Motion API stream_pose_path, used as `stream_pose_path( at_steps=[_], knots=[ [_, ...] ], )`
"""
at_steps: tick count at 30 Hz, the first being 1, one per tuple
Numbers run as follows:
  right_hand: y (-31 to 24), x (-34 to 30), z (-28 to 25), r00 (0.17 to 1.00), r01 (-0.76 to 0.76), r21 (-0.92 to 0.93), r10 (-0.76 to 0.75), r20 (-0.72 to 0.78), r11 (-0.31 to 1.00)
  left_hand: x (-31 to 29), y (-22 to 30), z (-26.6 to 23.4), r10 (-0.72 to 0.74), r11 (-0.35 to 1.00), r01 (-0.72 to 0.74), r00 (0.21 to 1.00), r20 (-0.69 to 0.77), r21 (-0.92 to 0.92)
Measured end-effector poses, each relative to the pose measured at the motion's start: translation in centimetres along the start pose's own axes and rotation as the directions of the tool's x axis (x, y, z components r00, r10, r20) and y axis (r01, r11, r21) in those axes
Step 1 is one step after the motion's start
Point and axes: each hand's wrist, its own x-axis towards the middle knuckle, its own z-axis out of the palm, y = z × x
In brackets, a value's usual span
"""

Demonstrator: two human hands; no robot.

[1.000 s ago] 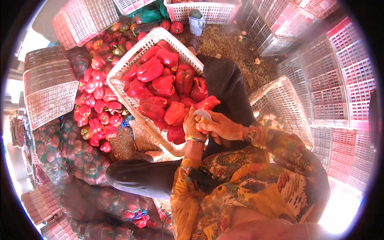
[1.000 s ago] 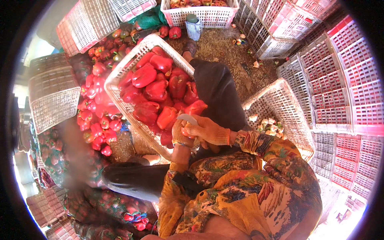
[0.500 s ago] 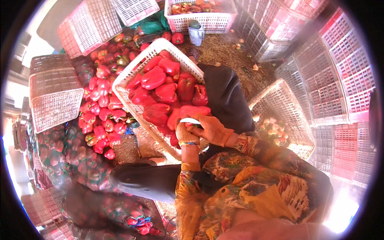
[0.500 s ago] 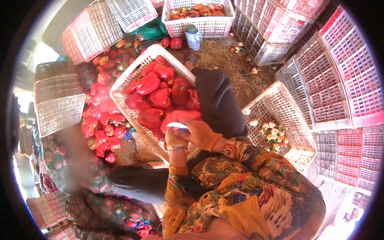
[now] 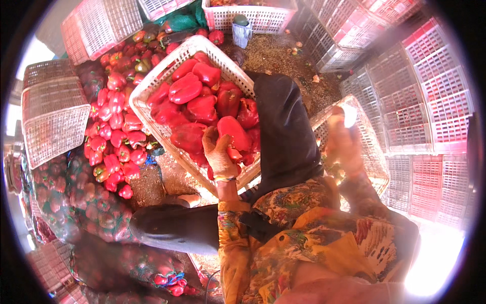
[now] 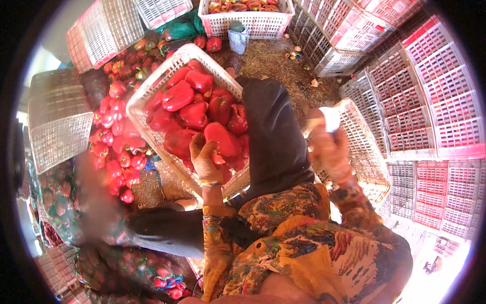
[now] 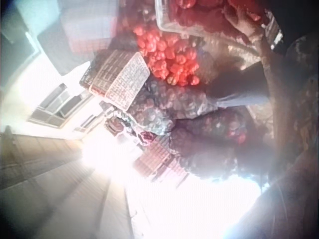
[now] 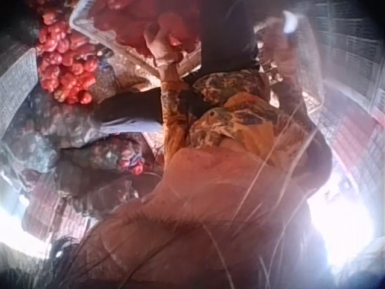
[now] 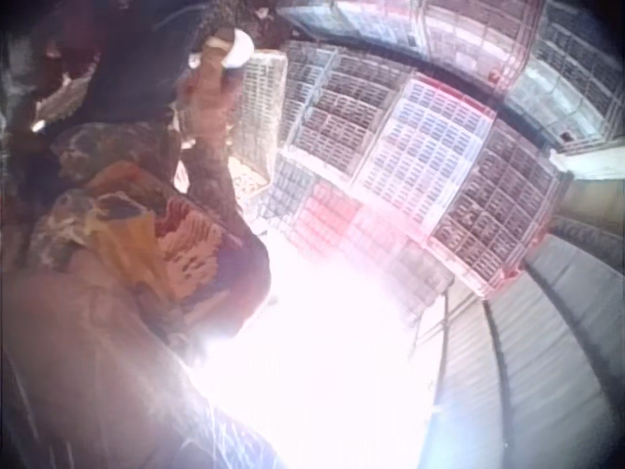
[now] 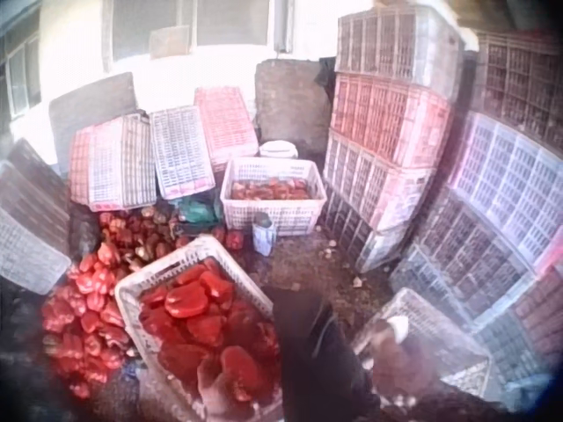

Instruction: The person sorts red bell peppers by hand, taking them from a large pile on the ground and placing them into a white plastic crate.

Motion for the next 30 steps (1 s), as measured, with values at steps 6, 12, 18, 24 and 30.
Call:
stream_pose_path(
  at_steps=[6, 12, 18, 24, 30],
  knots=[
    [7.7, 0.6, -15.9, 0.983, 0.183, -0.899, -0.083, 0.163, 0.399, 2.6, -5.2, 1.2, 0.019, 0.155, -0.303, 0.953, 0.303, 0.94],
    [-2.9, 4.0, 6.4, 0.98, -0.196, -0.121, 0.192, -0.045, 0.973, 3.3, -0.5, 0.9, 0.394, -0.337, -0.445, 0.734, 0.554, 0.83],
    [14.9, 8.2, 19.8, 0.961, 0.234, -0.483, -0.125, 0.248, 0.844, 1.2, -0.4, -3.1, 0.399, 0.031, -0.659, 0.698, 0.595, 0.752],
    [18.2, 8.9, 22.8, 0.962, 0.163, -0.576, 0.0, 0.273, 0.801, 3.0, 2.5, -8.1, 0.309, 0.785, -0.259, 0.951, 0.008, 0.563],
    [15.1, 7.7, 24.8, 0.946, 0.23, -0.759, 0.044, 0.322, 0.61, 18.2, 8.4, -16.5, 0.441, 0.878, -0.147, 0.622, -0.647, 0.456]
  ],
)
